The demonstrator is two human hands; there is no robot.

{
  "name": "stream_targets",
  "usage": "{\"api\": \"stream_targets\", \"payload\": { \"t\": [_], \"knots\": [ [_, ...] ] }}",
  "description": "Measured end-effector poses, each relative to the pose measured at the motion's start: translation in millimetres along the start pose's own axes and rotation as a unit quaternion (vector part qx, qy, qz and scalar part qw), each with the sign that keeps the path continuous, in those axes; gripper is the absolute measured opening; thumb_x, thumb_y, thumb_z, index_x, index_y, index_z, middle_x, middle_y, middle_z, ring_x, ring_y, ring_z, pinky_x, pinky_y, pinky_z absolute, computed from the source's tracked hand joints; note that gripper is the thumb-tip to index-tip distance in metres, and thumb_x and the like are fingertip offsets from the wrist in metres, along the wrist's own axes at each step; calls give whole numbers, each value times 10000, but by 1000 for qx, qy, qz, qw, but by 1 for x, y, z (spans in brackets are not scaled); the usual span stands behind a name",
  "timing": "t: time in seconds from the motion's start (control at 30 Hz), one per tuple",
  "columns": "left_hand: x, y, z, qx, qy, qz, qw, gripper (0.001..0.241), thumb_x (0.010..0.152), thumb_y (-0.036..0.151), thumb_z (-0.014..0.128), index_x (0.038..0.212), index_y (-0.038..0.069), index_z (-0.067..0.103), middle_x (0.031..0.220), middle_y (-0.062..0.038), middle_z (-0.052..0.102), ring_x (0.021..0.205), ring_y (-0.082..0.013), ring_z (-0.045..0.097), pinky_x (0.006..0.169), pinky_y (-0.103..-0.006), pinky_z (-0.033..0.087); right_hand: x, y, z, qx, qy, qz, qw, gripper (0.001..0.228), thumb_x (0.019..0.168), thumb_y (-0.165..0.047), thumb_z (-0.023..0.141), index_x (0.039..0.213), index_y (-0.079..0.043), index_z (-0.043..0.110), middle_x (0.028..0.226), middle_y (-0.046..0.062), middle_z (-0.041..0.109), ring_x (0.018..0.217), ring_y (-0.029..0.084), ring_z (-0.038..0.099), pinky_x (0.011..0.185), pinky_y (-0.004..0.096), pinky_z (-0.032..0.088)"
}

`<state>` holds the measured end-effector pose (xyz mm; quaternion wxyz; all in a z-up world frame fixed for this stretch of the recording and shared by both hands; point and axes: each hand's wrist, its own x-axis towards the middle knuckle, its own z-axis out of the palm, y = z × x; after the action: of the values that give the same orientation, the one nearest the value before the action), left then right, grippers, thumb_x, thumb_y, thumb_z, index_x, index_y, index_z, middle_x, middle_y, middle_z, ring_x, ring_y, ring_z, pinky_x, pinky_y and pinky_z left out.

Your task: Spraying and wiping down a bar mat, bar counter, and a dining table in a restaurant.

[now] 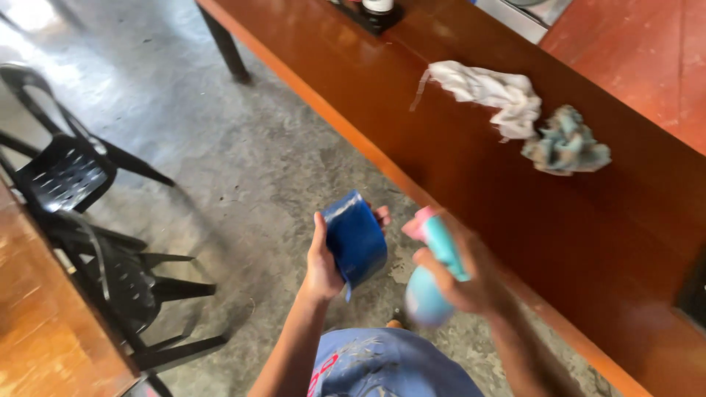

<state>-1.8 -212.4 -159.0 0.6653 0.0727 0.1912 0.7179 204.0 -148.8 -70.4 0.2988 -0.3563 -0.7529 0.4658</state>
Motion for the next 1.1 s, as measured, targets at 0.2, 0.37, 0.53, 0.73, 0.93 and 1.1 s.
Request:
{"api": "stream_targets", "payload": {
  "t": [0.2, 0.37, 0.53, 0.73, 0.93, 1.1],
  "knots": [
    [12, 61, -31, -21, 0, 3, 1000, 911, 960, 735, 428, 1483, -5, 515, 1453, -275, 567, 1399, -425, 514, 1142, -563, 442, 20, -28, 97, -67, -118, 50, 989, 126, 673, -213, 628, 791, -169, 636, 666, 30, 568, 635, 242, 631, 668, 382, 530],
    [14, 108, -56, -28, -14, 0, 1000, 902, 956, 742, 429, 1458, 0, 525, 1474, -275, 554, 1418, -423, 503, 1127, -569, 453, 29, -51, 133, -91, -147, 110, 979, 160, 663, -200, 599, 813, -147, 609, 671, 114, 586, 643, 307, 630, 677, 423, 522],
    [24, 136, -94, -52, -28, -26, 998, 1022, 928, 805, 379, 1481, -45, 506, 1503, -229, 547, 1416, -344, 526, 1125, -507, 479, 27, -56, 168, -81, -127, 127, 980, 226, 681, -177, 565, 896, -173, 636, 701, 97, 561, 671, 276, 634, 664, 414, 522],
    [36, 171, -98, -90, -53, -19, 994, 1080, 921, 828, 339, 1501, -75, 464, 1513, -252, 524, 1407, -385, 521, 1142, -598, 448, 14, -8, 205, -111, -134, 199, 964, 146, 724, -241, 588, 843, -174, 640, 713, 138, 662, 742, 378, 699, 722, 457, 542],
    [40, 182, -98, -127, -68, -21, 989, 1016, 965, 777, 345, 1532, -62, 420, 1569, -252, 457, 1415, -439, 491, 1117, -679, 435, 16, 4, 208, -93, -100, 175, 975, 221, 725, -219, 612, 933, -159, 659, 773, 194, 686, 802, 444, 706, 725, 540, 535],
    [16, 162, -115, -42, -93, -21, 995, 1021, 916, 843, 362, 1599, 84, 364, 1662, -215, 315, 1471, -493, 375, 1070, -696, 441, 36, -47, 181, -65, -41, 158, 984, 225, 687, -121, 616, 896, -157, 692, 679, 78, 558, 682, 251, 659, 678, 364, 543]
  ]
}}
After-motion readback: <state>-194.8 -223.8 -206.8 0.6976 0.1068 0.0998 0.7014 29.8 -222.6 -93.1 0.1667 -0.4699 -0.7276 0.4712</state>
